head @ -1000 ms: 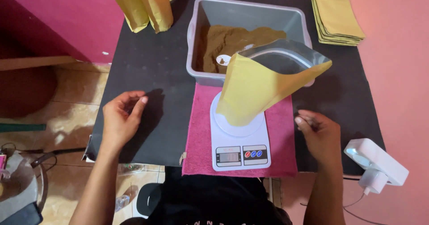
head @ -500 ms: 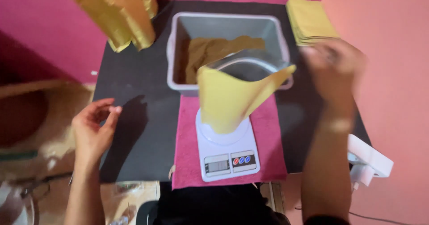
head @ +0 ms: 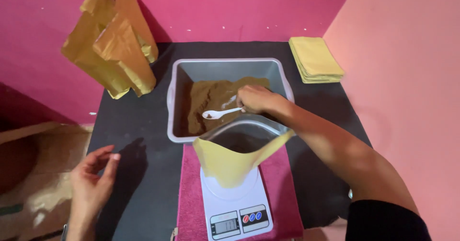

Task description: Filling and weighing coffee bags with ground coffee powder using a spoon and a digital scale.

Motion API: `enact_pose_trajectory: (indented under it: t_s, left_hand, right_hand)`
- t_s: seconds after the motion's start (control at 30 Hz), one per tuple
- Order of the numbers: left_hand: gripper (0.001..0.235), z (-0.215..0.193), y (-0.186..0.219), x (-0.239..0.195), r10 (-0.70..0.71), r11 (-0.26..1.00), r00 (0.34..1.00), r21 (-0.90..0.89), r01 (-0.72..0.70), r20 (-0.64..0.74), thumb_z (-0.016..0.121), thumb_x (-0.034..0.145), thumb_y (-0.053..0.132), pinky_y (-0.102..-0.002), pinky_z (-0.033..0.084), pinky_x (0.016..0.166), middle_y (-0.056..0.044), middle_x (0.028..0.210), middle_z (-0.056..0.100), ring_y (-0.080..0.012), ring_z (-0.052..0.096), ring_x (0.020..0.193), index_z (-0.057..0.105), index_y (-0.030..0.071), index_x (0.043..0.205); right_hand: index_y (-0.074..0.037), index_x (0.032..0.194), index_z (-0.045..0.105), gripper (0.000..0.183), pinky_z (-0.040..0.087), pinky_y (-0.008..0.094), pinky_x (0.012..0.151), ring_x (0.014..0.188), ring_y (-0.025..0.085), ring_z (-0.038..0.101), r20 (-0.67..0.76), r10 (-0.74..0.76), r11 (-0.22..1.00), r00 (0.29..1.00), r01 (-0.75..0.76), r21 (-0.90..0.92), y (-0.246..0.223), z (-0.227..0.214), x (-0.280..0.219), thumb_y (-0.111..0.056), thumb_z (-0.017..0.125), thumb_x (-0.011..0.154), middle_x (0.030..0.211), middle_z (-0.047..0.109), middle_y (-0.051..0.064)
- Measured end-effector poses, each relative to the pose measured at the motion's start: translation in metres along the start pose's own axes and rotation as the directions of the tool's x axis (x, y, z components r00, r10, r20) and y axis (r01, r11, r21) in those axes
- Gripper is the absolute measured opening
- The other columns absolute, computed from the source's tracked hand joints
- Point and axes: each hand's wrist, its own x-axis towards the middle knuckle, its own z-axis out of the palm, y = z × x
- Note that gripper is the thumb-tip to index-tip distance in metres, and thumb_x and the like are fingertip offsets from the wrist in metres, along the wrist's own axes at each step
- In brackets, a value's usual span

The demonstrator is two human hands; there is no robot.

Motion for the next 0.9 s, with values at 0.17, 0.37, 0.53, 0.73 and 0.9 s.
enact_pose_trajectory:
  t_s: [0.17,0.37,0.53,0.73,0.9]
  left_hand:
    - [0.024,0.012,0.005,-0.006,-0.03,0.999,0.999,-0.013,0.03,0.014,0.069,0.096,0.002,-0.025,0.05,0.073,-0.01,0.091,0.069,-0.014,0.063,0.079,0.07,-0.004,0.12]
    - [0.023,0.018,0.032,-0.014,-0.102,0.979,0.995,0.177,0.1,0.0,0.073,0.091,0.008,-0.024,0.037,0.044,-0.008,0.077,0.072,-0.0125,0.05,0.051,0.076,-0.001,0.112]
    - [0.023,0.019,0.039,-0.015,-0.052,0.971,0.999,0.236,0.048,0.008,0.074,0.087,0.009,-0.024,0.038,0.04,-0.008,0.078,0.076,-0.0131,0.051,0.045,0.077,0.002,0.109]
    - [0.023,0.018,0.039,-0.016,0.016,0.97,0.999,0.244,-0.024,0.032,0.074,0.085,0.011,-0.025,0.037,0.037,-0.006,0.076,0.077,-0.0129,0.047,0.038,0.077,0.002,0.106]
    - [0.023,0.015,0.035,-0.016,0.024,0.968,0.997,0.246,-0.041,0.073,0.074,0.084,0.011,-0.025,0.043,0.039,-0.005,0.088,0.079,-0.0145,0.057,0.045,0.077,0.003,0.105]
  right_hand:
    - [-0.006,0.082,0.076,0.008,0.055,0.044,0.082,0.092,0.03,0.067,-0.01,-0.014,0.999,1.0,0.014,-0.049,0.005,0.004,0.011,-0.005,0.074,0.074,0.096,0.07,0.006]
    - [-0.009,0.075,0.068,0.006,0.053,0.045,0.091,0.103,0.031,0.063,-0.006,-0.027,0.991,1.0,0.026,-0.131,0.007,0.008,0.015,-0.011,0.073,0.075,0.102,0.064,0.009]
    - [-0.005,0.071,0.068,0.021,0.055,0.041,0.082,0.083,0.025,0.06,-0.014,-0.147,0.954,0.989,0.138,-0.266,0.016,0.016,0.023,-0.01,0.063,0.091,0.09,0.064,0.01]
    - [-0.012,0.094,0.077,0.013,0.052,0.044,0.094,0.098,0.025,0.067,0.086,-0.057,0.967,0.995,0.076,-0.242,0.009,0.008,0.021,-0.021,0.074,0.086,0.099,0.069,0.005]
    - [-0.015,0.089,0.066,0.005,0.046,0.04,0.091,0.094,0.022,0.059,0.063,-0.141,0.965,0.988,0.151,-0.214,0.017,0.016,0.02,-0.016,0.07,0.087,0.094,0.064,0.001]
